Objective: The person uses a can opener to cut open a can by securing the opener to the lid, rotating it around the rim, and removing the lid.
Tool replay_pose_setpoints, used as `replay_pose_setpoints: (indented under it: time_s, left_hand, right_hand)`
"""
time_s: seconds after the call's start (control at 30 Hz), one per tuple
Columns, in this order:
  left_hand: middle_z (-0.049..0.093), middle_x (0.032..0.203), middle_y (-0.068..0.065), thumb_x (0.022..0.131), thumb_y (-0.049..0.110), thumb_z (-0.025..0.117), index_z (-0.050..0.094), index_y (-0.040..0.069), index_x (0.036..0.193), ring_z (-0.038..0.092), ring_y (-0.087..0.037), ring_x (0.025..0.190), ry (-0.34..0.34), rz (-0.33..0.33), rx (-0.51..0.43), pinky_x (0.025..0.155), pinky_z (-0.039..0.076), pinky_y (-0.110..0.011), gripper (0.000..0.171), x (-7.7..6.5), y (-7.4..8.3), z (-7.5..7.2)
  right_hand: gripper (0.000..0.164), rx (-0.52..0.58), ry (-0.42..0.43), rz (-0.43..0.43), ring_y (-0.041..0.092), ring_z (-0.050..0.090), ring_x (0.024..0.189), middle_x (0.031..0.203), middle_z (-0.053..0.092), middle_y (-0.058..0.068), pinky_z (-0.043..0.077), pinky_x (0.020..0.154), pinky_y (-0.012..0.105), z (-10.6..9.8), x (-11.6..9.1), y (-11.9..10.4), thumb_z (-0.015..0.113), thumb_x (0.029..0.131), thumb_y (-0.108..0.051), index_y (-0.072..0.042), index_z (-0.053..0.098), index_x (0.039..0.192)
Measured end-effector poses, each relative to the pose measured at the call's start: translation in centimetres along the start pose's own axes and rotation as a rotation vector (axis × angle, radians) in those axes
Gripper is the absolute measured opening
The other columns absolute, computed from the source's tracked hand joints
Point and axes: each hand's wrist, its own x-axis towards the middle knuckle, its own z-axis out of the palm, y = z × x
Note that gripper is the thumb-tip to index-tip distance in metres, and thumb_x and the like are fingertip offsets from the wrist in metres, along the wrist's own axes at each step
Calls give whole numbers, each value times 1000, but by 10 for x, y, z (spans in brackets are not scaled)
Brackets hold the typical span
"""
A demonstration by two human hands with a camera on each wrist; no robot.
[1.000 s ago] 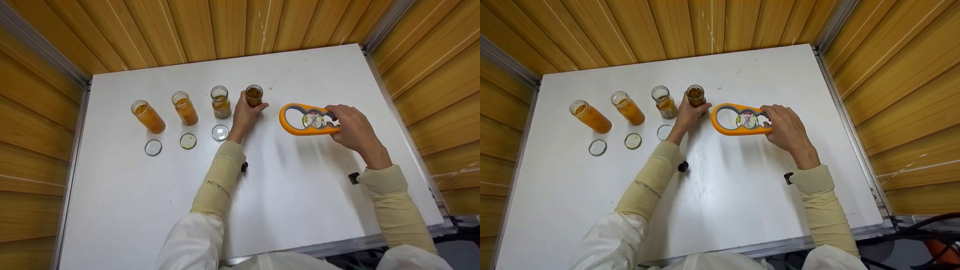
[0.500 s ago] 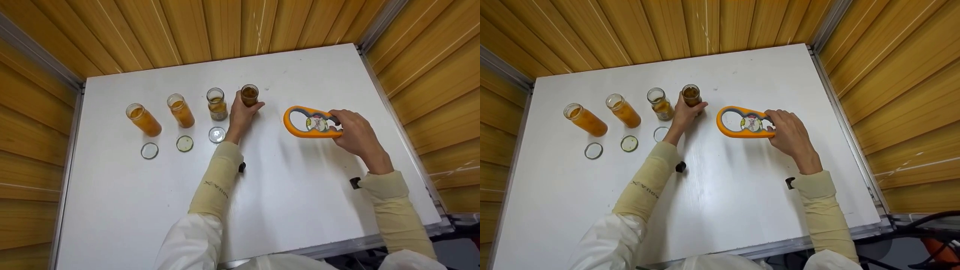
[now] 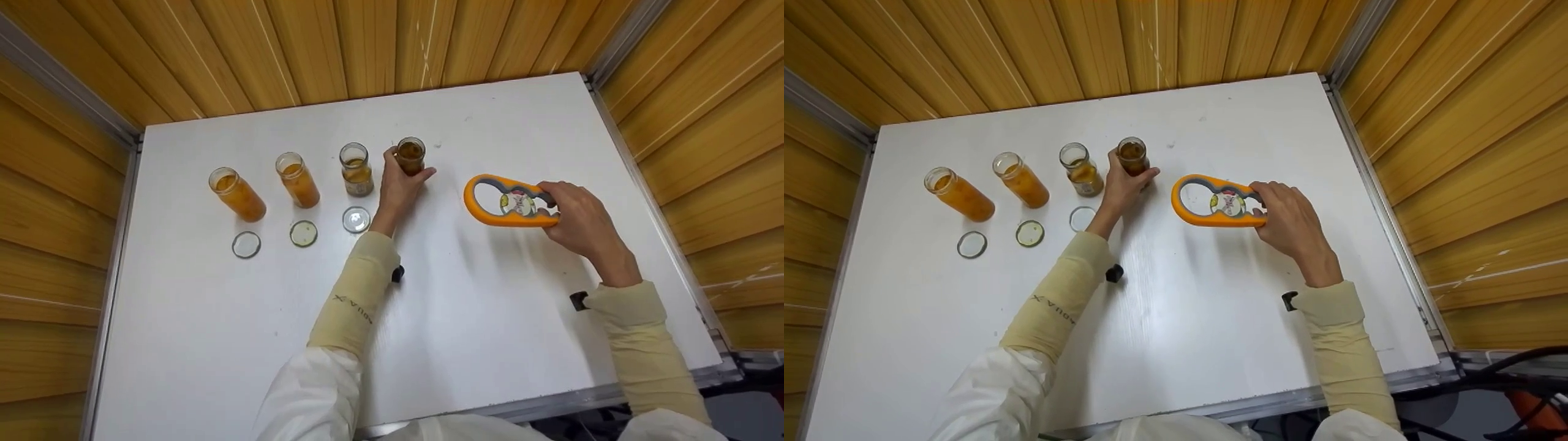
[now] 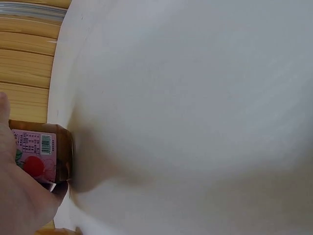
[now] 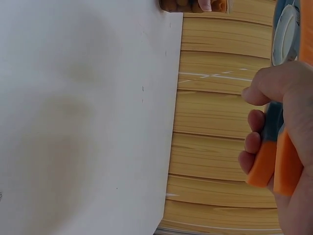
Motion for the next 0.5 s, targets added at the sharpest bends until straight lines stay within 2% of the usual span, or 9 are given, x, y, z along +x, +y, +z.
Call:
replay_pose_setpoints:
  time_s: [0.17, 0.3, 0.5]
  left_hand:
    - [41, 158, -19, 86, 23, 87, 19, 10, 160, 38, -26, 147, -51, -32, -68, 122, 27, -32, 101, -3, 0, -3]
    - [34, 163, -18, 87, 21, 86, 14, 10, 163, 31, -25, 151, -75, -61, -83, 123, 23, -31, 105, -8, -3, -4]
    - [23, 167, -22, 90, 17, 81, 10, -1, 163, 23, -28, 155, -29, -85, -24, 125, 17, -30, 103, -26, -3, -6]
  right_hand:
    - [53, 0, -1, 1, 30, 62, 80, 102, 70, 18, 50, 75, 47, -2, 0, -4, 78, 74, 13, 5, 64, 124]
    - [54, 8, -18, 13, 32, 62, 82, 103, 69, 19, 50, 76, 48, -3, 0, -7, 79, 74, 12, 5, 64, 125]
    - [55, 6, -22, 10, 32, 63, 83, 104, 69, 19, 51, 77, 49, -2, 1, -10, 80, 73, 11, 5, 64, 125]
